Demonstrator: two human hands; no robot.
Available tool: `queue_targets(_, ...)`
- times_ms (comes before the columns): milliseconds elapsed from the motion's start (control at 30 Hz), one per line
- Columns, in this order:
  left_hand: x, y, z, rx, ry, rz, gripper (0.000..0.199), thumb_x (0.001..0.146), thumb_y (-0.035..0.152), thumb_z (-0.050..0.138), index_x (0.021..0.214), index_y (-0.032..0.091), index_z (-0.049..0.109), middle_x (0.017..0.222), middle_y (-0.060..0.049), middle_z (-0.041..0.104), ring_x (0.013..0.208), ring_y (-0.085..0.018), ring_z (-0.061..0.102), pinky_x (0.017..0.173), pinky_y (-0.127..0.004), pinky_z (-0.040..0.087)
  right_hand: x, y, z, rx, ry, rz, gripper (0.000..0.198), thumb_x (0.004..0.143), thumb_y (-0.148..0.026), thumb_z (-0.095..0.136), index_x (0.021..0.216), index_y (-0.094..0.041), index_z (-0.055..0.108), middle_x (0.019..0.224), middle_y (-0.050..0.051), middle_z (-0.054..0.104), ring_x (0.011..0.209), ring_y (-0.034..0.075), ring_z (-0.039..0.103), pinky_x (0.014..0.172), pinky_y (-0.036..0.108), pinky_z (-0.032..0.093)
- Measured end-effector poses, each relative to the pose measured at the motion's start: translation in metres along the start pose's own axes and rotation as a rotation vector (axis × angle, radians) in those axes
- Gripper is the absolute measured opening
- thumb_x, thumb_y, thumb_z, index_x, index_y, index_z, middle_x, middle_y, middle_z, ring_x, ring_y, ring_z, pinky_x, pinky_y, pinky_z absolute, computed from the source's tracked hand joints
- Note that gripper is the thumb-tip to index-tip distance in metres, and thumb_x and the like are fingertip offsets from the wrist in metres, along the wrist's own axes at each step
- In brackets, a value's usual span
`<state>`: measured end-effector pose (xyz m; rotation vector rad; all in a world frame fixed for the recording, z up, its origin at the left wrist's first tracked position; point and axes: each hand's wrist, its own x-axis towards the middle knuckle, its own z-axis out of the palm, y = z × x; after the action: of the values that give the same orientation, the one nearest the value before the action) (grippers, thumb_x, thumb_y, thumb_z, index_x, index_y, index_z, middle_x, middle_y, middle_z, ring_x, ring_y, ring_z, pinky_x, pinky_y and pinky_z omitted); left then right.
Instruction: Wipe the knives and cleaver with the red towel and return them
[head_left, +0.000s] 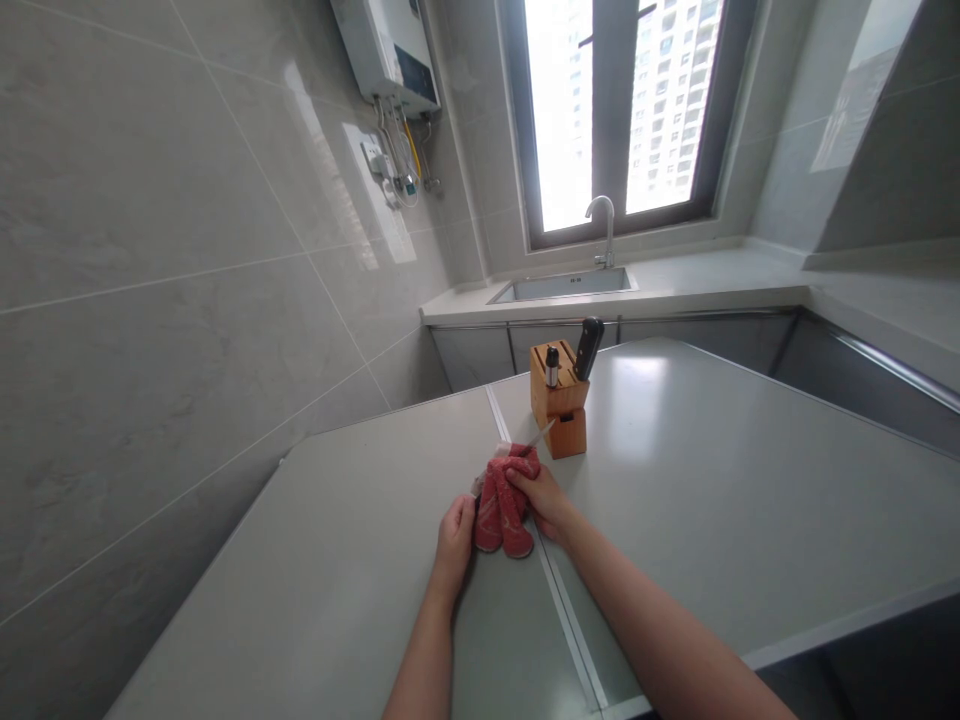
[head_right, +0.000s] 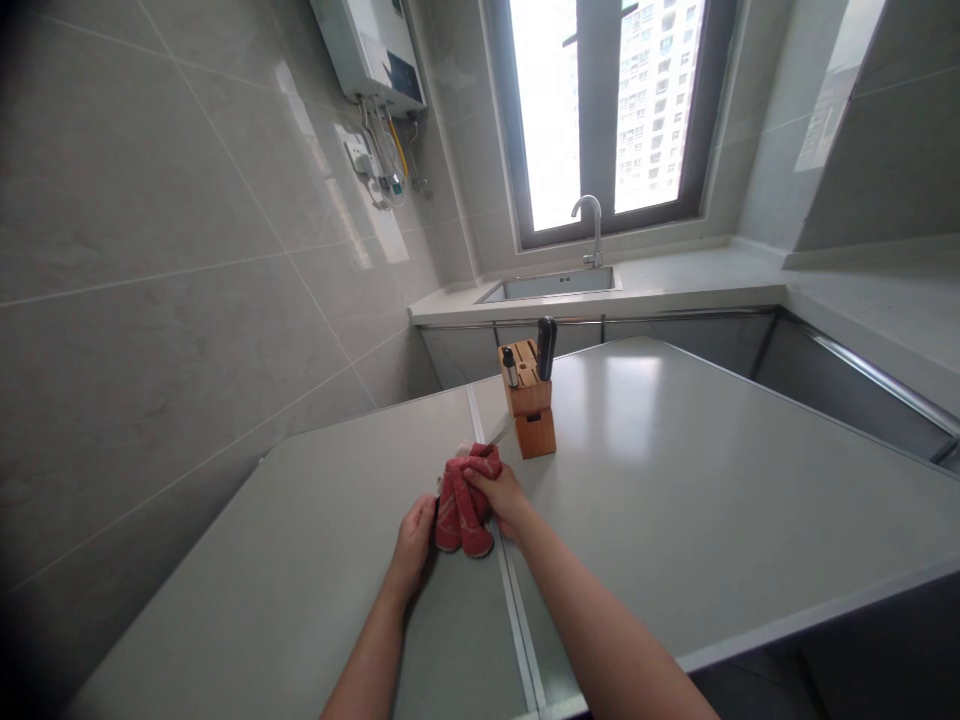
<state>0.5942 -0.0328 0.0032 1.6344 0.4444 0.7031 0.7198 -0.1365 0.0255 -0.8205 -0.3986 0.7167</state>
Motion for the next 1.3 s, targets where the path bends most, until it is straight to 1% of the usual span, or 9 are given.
queue_targets(67, 0.000, 0.000, 0.000, 0.009, 0.004, 0.004, 0.040, 0.081, 0.054, 0.055, 0.068, 0.017, 0.059, 0.064, 0.001, 0.053, 0.062, -0.014, 0.045, 0.061, -0.023, 0.038, 0.000, 0.000, 0.000, -0.004, 0.002, -0.002, 0.037, 0.058, -0.034, 0.083, 0.088, -0.020, 0.069, 0.084, 0.002, 0.074, 0.077, 0.020, 0.069, 0.078, 0.032, 0.053)
queue_targets(233, -0.001, -0.003, -0.001, 0.001, 0.041, -0.044, 0.047, 0.080, 0.059, 0.053, 0.071, 0.015, 0.064, 0.068, -0.002, 0.062, 0.066, -0.017, 0.053, 0.065, -0.026, 0.042, 0.000, -0.002, 0.001, 0.024, -0.028, 0.000, 0.038, 0.060, -0.036, 0.082, 0.092, -0.020, 0.069, 0.085, 0.003, 0.075, 0.078, 0.020, 0.069, 0.080, 0.033, 0.053)
queue_targets(500, -0.003, -0.008, -0.002, -0.122, 0.075, -0.148, 0.057, 0.080, 0.064, 0.048, 0.079, 0.011, 0.069, 0.069, -0.006, 0.068, 0.063, -0.017, 0.059, 0.060, -0.026, 0.045, -0.001, -0.002, -0.001, -0.002, -0.061, 0.040, 0.035, 0.061, -0.035, 0.082, 0.089, -0.018, 0.070, 0.085, 0.003, 0.074, 0.078, 0.020, 0.069, 0.079, 0.032, 0.053)
queue_targets(633, -0.002, -0.011, -0.003, -0.133, 0.124, -0.158, 0.057, 0.080, 0.064, 0.048, 0.081, 0.010, 0.069, 0.069, -0.006, 0.068, 0.065, -0.017, 0.059, 0.062, -0.026, 0.046, -0.001, -0.002, -0.001, 0.001, -0.080, 0.042, 0.034, 0.061, -0.035, 0.082, 0.089, -0.018, 0.071, 0.082, 0.003, 0.074, 0.077, 0.019, 0.068, 0.078, 0.031, 0.053)
queue_targets(733, -0.002, -0.012, -0.003, -0.176, 0.089, -0.154, 0.052, 0.082, 0.060, 0.050, 0.085, 0.010, 0.067, 0.072, -0.006, 0.067, 0.067, -0.016, 0.058, 0.063, -0.026, 0.045, -0.001, -0.003, 0.000, 0.003, -0.066, 0.033, 0.033, 0.062, -0.035, 0.082, 0.088, -0.018, 0.071, 0.083, 0.003, 0.074, 0.077, 0.019, 0.068, 0.078, 0.031, 0.053)
queue_targets(833, -0.002, -0.012, -0.004, -0.205, 0.074, -0.156, 0.045, 0.082, 0.056, 0.053, 0.086, 0.012, 0.064, 0.069, -0.002, 0.062, 0.061, -0.013, 0.053, 0.057, -0.023, 0.041, -0.001, -0.003, 0.001, 0.017, -0.055, 0.019, 0.034, 0.061, -0.035, 0.082, 0.088, -0.018, 0.071, 0.085, 0.004, 0.074, 0.078, 0.019, 0.069, 0.079, 0.032, 0.053)
queue_targets(967, -0.002, -0.011, -0.004, -0.176, 0.063, -0.133, 0.040, 0.082, 0.054, 0.053, 0.080, 0.015, 0.059, 0.065, 0.003, 0.055, 0.055, -0.010, 0.046, 0.053, -0.021, 0.036, -0.001, -0.004, 0.003, 0.040, -0.053, 0.017, 0.034, 0.061, -0.034, 0.082, 0.088, -0.018, 0.070, 0.084, 0.004, 0.075, 0.077, 0.020, 0.069, 0.078, 0.032, 0.053)
queue_targets(1133, -0.003, -0.010, -0.004, -0.119, 0.059, -0.091, 0.038, 0.082, 0.054, 0.053, 0.073, 0.016, 0.054, 0.063, 0.005, 0.050, 0.056, -0.010, 0.043, 0.055, -0.021, 0.036, -0.001, -0.004, 0.002, 0.076, -0.047, 0.023, 0.035, 0.057, -0.034, 0.085, 0.083, -0.017, 0.070, 0.079, 0.004, 0.074, 0.072, 0.020, 0.069, 0.077, 0.034, 0.054)
queue_targets(1300, -0.004, -0.003, -0.002, -0.089, 0.042, -0.087, 0.042, 0.079, 0.057, 0.055, 0.071, 0.016, 0.057, 0.065, 0.002, 0.057, 0.062, -0.013, 0.049, 0.059, -0.023, 0.040, 0.000, -0.005, 0.002, 0.114, -0.034, 0.009, 0.033, 0.058, -0.034, 0.084, 0.084, -0.019, 0.069, 0.077, 0.002, 0.074, 0.070, 0.019, 0.069, 0.073, 0.032, 0.055)
